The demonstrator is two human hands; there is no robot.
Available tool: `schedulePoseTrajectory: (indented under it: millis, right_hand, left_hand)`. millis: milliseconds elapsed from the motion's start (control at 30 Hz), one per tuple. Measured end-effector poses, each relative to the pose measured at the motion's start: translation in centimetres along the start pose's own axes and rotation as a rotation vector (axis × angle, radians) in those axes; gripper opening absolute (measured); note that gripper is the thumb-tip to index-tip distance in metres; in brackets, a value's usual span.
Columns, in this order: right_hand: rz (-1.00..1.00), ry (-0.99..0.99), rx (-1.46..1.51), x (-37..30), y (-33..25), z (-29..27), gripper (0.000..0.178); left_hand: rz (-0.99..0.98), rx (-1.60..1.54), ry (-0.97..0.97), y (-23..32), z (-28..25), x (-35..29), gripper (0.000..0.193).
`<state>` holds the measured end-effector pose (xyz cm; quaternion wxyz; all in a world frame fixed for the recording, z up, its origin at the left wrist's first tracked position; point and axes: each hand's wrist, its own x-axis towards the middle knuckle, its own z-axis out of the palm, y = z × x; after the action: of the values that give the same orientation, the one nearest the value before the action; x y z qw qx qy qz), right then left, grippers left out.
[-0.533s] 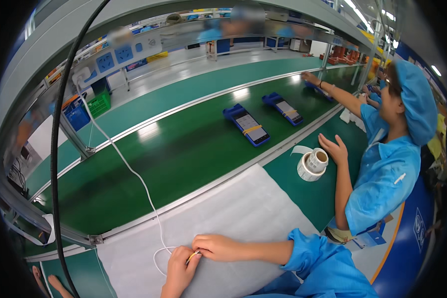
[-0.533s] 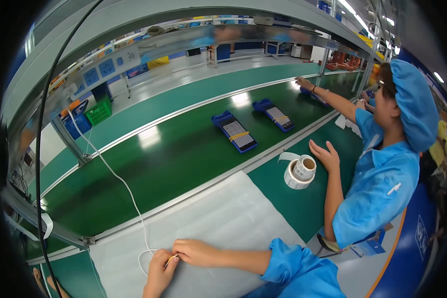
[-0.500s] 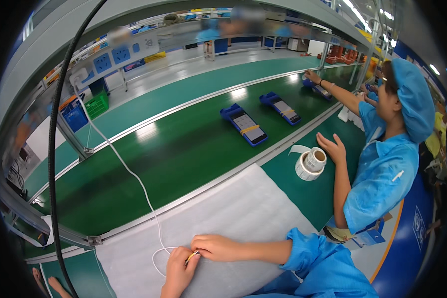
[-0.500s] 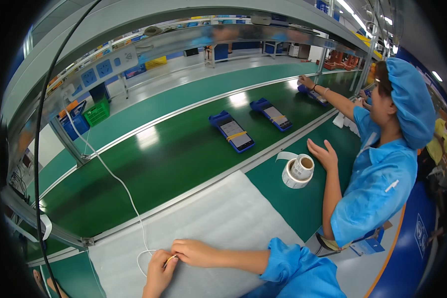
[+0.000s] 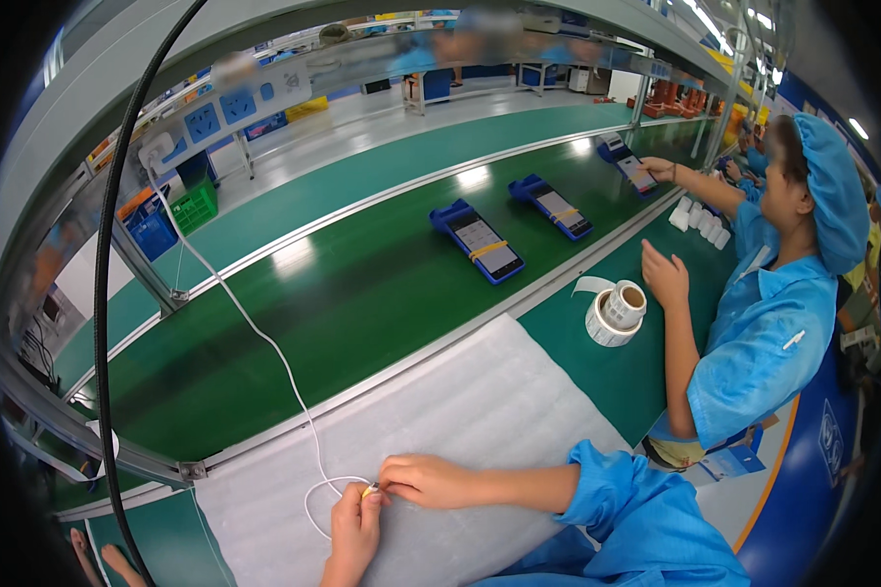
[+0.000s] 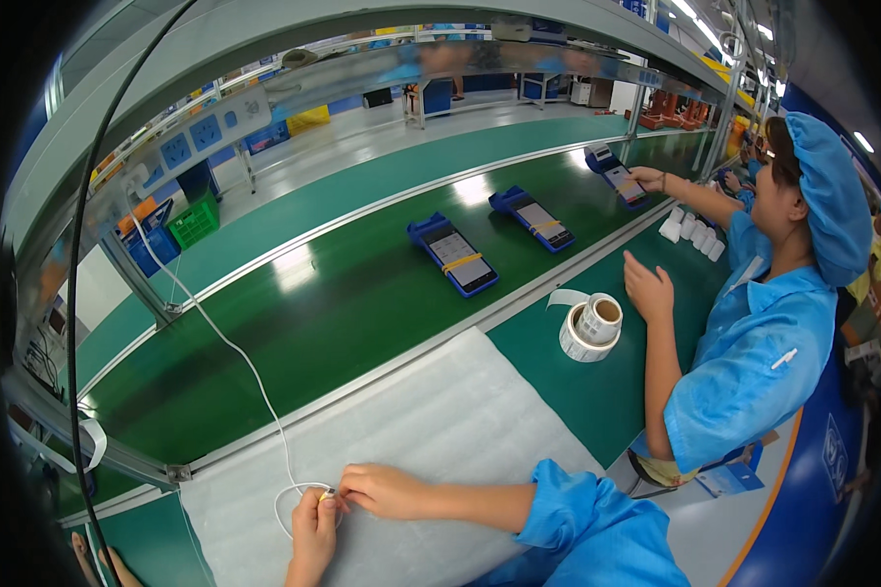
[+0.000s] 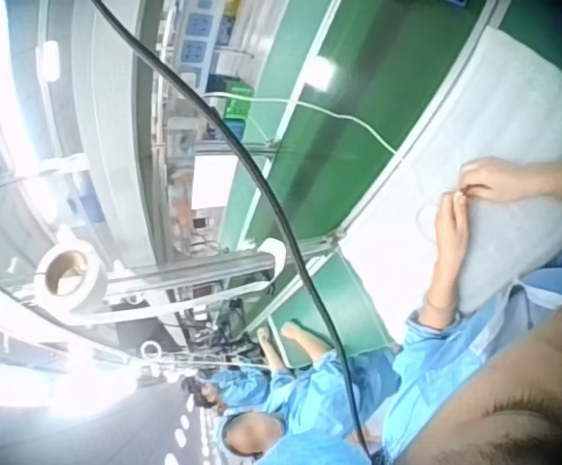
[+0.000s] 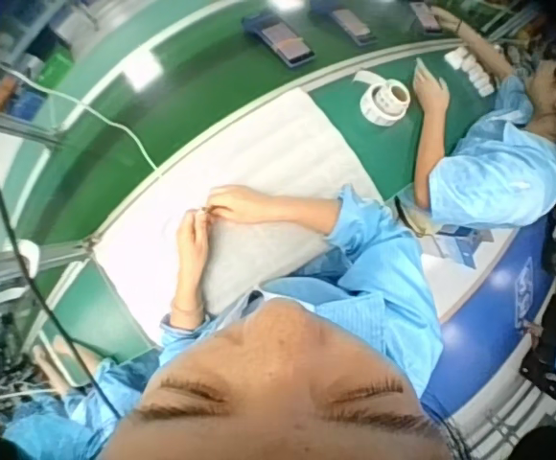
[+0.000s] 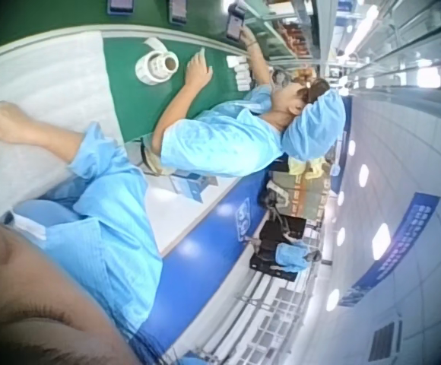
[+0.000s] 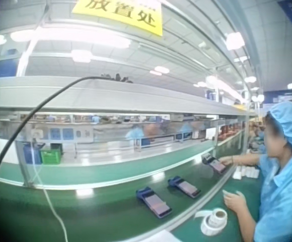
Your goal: Testing electronic point-of-sale (POS) devices on an assembly line by connecting cables and interacting with the device software.
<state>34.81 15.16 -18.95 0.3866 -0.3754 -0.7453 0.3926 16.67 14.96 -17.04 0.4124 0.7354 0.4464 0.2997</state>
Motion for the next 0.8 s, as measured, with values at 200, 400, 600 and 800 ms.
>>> schedulePoseTrajectory:
  millis: [200, 400, 600, 800]
  right_hand:
    - [0.007, -0.015, 0.019, 0.3, -0.5, -0.4, 0.005]
    - [-0.077, -0.039, -0.044, 0.2, -0.2, -0.1, 0.007]
    - [-0.058, -0.081, -0.095, -0.4, 0.4, -0.7, 0.008]
    - [0.206, -0.163, -0.15, -0.5, -0.1, -0.9, 0.027]
  left_hand:
    - [0.017, -0.215, 0.015, 0.1, 0.7, 0.2, 0.016]
    - [-0.131, -0.211, -0.052, 0.5, 0.2, -0.2, 0.017]
    - [-0.057, -0.159, 0.048, 0.5, 1.4, -0.3, 0.03]
    - [-0.097, -0.135, -0.029, -1.3, 2.0, 0.0, 0.032]
